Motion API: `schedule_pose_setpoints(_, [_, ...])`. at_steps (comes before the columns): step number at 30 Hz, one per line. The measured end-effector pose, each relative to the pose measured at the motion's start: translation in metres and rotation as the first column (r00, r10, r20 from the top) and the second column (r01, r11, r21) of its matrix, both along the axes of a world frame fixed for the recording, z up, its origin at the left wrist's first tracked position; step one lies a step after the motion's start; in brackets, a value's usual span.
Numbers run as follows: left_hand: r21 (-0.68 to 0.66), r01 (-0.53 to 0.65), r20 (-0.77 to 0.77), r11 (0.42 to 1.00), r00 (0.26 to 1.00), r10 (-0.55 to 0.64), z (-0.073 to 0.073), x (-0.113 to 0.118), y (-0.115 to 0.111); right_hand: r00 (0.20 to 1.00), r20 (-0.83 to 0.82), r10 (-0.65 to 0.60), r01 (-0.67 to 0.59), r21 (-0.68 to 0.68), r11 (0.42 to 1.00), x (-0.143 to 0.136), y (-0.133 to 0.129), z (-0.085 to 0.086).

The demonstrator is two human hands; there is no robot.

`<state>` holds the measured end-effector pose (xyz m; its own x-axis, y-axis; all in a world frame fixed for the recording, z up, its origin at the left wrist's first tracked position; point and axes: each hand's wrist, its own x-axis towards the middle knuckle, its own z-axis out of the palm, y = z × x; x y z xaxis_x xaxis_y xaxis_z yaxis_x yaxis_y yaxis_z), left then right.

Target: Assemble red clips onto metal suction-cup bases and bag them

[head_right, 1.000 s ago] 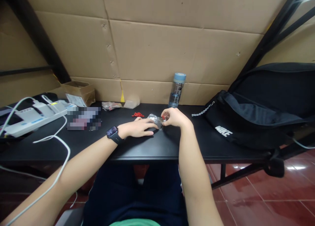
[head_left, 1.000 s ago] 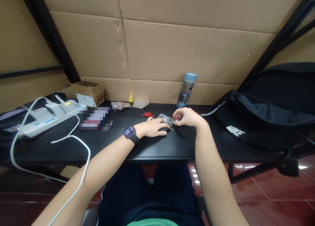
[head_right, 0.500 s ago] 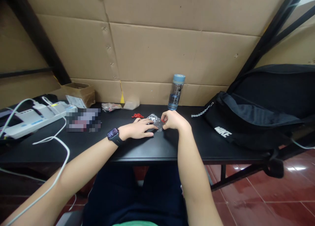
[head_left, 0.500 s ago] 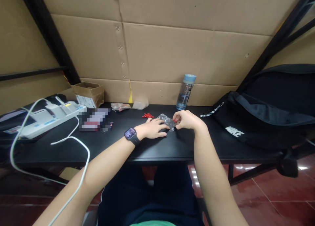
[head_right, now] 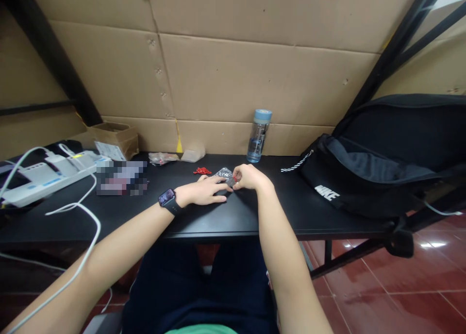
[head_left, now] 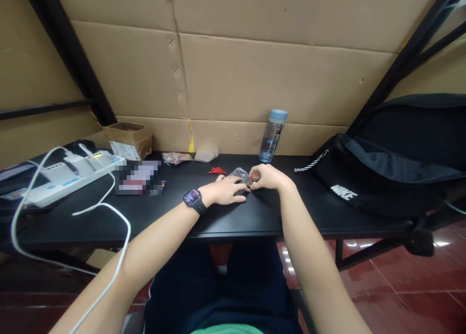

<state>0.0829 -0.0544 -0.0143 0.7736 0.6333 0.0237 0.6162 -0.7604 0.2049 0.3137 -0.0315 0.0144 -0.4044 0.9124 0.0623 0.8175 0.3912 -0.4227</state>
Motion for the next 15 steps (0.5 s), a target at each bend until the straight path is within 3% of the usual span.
schedule_pose_setpoints(4, [0.003,-0.026,-0.011,1.0,1.0,0.026,0.001,0.001,-0.001,1.0,-0.008,-0.014,0.014,0.036,0.999,-0.003,0.003,-0.004])
schedule_pose_setpoints(11, [0.021,-0.026,-0.021,0.999,0.999,0.027,0.002,0.0,-0.002,0.994,-0.107,0.005,-0.021,-0.145,0.989,0.007,-0.002,0.002])
schedule_pose_setpoints(15, [0.02,-0.028,-0.018,0.999,0.999,0.029,0.0,0.001,-0.001,0.988,-0.155,0.016,-0.04,-0.155,0.987,0.01,0.0,0.001])
